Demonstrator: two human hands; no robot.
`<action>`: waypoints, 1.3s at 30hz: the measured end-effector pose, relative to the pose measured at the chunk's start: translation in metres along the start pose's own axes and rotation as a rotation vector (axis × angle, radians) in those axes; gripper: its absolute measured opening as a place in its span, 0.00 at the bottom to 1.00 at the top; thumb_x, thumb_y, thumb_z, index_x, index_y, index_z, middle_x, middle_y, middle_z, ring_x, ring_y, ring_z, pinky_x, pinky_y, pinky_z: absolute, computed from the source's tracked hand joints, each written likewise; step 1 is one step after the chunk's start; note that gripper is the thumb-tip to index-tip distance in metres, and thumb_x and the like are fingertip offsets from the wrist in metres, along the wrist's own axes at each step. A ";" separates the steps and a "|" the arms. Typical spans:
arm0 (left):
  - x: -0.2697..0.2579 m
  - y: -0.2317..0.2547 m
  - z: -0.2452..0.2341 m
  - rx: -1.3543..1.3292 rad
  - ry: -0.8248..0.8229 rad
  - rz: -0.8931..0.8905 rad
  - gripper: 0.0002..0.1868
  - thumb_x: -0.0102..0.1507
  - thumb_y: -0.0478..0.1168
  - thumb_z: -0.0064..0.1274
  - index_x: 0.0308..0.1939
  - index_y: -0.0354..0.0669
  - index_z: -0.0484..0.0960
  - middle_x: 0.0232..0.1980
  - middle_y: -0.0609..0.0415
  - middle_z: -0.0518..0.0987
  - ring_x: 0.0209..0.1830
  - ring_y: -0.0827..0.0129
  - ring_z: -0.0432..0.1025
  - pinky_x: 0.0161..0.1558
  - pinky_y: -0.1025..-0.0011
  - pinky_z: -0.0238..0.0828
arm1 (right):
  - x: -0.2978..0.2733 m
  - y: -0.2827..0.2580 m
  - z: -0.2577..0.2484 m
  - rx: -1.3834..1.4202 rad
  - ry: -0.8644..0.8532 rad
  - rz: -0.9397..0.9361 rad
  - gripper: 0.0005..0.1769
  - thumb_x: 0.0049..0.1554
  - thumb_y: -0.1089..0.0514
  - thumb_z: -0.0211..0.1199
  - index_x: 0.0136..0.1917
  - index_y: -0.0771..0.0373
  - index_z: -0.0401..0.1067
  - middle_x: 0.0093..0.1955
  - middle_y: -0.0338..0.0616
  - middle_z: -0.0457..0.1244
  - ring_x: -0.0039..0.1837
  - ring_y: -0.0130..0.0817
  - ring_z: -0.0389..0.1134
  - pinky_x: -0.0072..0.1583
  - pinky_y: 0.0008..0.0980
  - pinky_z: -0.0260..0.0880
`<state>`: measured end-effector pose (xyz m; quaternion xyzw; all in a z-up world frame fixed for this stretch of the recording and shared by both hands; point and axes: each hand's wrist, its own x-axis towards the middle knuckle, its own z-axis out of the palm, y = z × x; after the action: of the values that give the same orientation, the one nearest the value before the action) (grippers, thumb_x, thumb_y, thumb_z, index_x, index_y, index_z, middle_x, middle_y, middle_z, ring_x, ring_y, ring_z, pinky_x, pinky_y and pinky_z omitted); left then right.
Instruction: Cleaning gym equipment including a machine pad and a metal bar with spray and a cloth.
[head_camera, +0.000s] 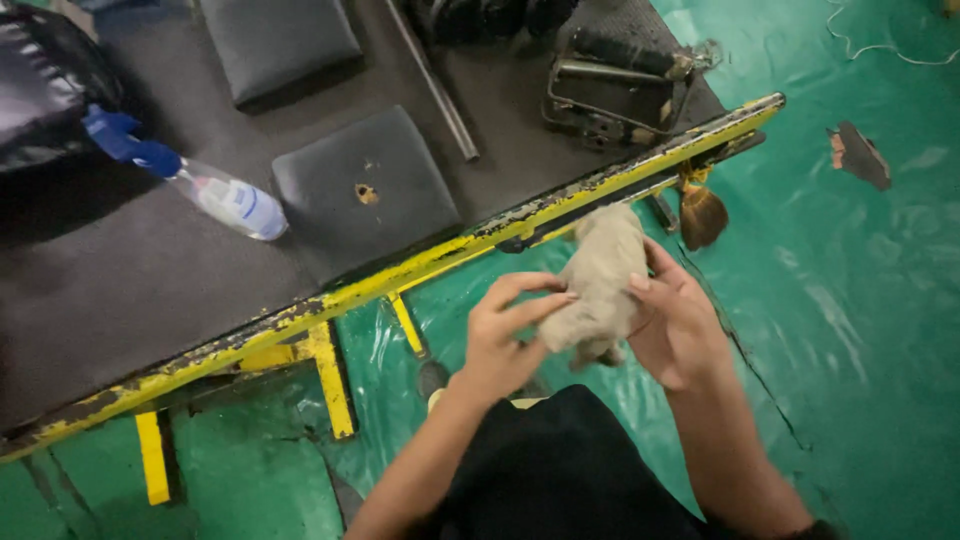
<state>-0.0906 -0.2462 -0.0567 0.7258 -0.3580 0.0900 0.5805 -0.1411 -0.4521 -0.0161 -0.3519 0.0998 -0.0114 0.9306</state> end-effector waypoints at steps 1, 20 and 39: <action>0.001 -0.003 -0.009 0.003 -0.001 0.004 0.23 0.55 0.32 0.64 0.55 0.46 0.86 0.58 0.48 0.82 0.60 0.57 0.78 0.63 0.64 0.75 | 0.004 0.001 -0.001 0.002 -0.003 -0.003 0.36 0.59 0.64 0.59 0.78 0.69 0.54 0.69 0.53 0.62 0.67 0.42 0.68 0.67 0.41 0.68; -0.004 -0.047 -0.167 -0.592 0.089 -0.449 0.15 0.63 0.27 0.46 0.53 0.32 0.79 0.44 0.61 0.79 0.43 0.81 0.70 0.45 0.80 0.68 | 0.065 0.117 0.083 -1.020 -0.172 -0.270 0.16 0.55 0.62 0.72 0.56 0.68 0.76 0.53 0.44 0.69 0.53 0.30 0.69 0.53 0.32 0.69; -0.051 -0.075 -0.269 -0.721 0.166 -0.447 0.16 0.59 0.31 0.51 0.51 0.34 0.80 0.45 0.60 0.81 0.46 0.79 0.73 0.50 0.77 0.69 | 0.103 0.186 0.182 -0.869 -0.550 -0.246 0.16 0.49 0.68 0.72 0.49 0.61 0.71 0.70 0.52 0.63 0.72 0.41 0.65 0.69 0.40 0.64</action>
<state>-0.0038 0.0242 -0.0594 0.5267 -0.1529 -0.1108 0.8288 -0.0145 -0.2027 -0.0238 -0.7045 -0.1944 0.0147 0.6824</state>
